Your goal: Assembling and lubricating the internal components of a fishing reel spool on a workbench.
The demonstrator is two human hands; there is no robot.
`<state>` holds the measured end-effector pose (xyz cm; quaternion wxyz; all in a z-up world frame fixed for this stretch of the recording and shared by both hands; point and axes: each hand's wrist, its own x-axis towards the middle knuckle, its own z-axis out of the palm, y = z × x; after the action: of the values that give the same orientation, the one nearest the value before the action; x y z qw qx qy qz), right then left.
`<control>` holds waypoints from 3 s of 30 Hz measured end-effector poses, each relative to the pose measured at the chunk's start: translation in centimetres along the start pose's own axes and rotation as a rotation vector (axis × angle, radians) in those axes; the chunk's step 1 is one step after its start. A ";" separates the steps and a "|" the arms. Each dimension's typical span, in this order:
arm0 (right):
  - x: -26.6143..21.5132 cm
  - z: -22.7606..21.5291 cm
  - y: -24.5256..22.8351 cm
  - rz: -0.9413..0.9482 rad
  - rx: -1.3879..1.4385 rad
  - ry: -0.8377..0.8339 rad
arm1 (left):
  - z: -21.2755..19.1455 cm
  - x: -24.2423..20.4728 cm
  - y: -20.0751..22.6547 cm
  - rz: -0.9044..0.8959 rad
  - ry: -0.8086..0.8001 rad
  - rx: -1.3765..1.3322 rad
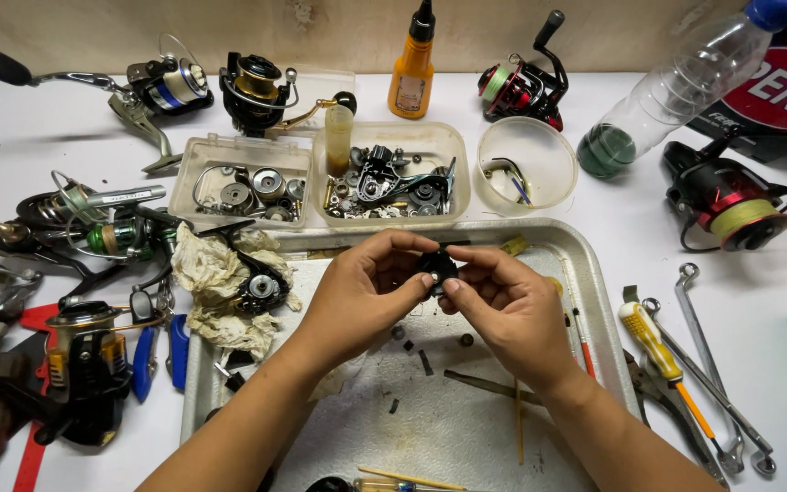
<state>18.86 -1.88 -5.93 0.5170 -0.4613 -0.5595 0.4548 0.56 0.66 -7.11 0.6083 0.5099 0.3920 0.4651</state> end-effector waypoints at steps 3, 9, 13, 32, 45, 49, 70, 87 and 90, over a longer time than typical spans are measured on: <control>0.0 -0.1 0.4 -0.028 -0.001 0.008 | 0.3 -0.1 0.5 0.003 0.016 -0.008; 0.1 -0.1 0.7 -0.041 0.005 0.019 | 0.5 -0.1 0.4 -0.016 0.038 0.002; 0.1 -0.1 0.7 -0.023 -0.019 0.014 | 0.5 0.0 0.2 -0.021 0.049 -0.001; 0.2 -0.5 1.0 0.045 -0.047 -0.004 | 1.9 -1.2 1.7 0.171 0.089 0.204; 0.2 -0.4 1.4 0.027 -0.010 0.037 | 2.3 -1.4 2.3 0.176 0.077 0.198; 0.7 -0.9 1.8 0.011 0.078 0.011 | 1.5 -1.2 1.9 0.180 0.001 0.103; -5.6 -9.4 -1.6 -0.936 -1.422 -0.743 | -0.8 -0.7 2.6 -0.082 -0.102 -0.032; -2.3 -10.1 -4.1 -0.963 -0.986 -0.497 | -0.7 -0.8 3.5 -0.199 -0.071 -0.056; -3.1 -8.0 -5.6 -0.603 -0.612 -0.010 | -0.7 -0.9 2.7 -0.124 -0.081 -0.071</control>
<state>26.73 -5.56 -0.53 0.4633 -0.4071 -0.7810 0.0989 -0.77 0.08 -4.54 0.6688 0.4813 0.3813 0.4191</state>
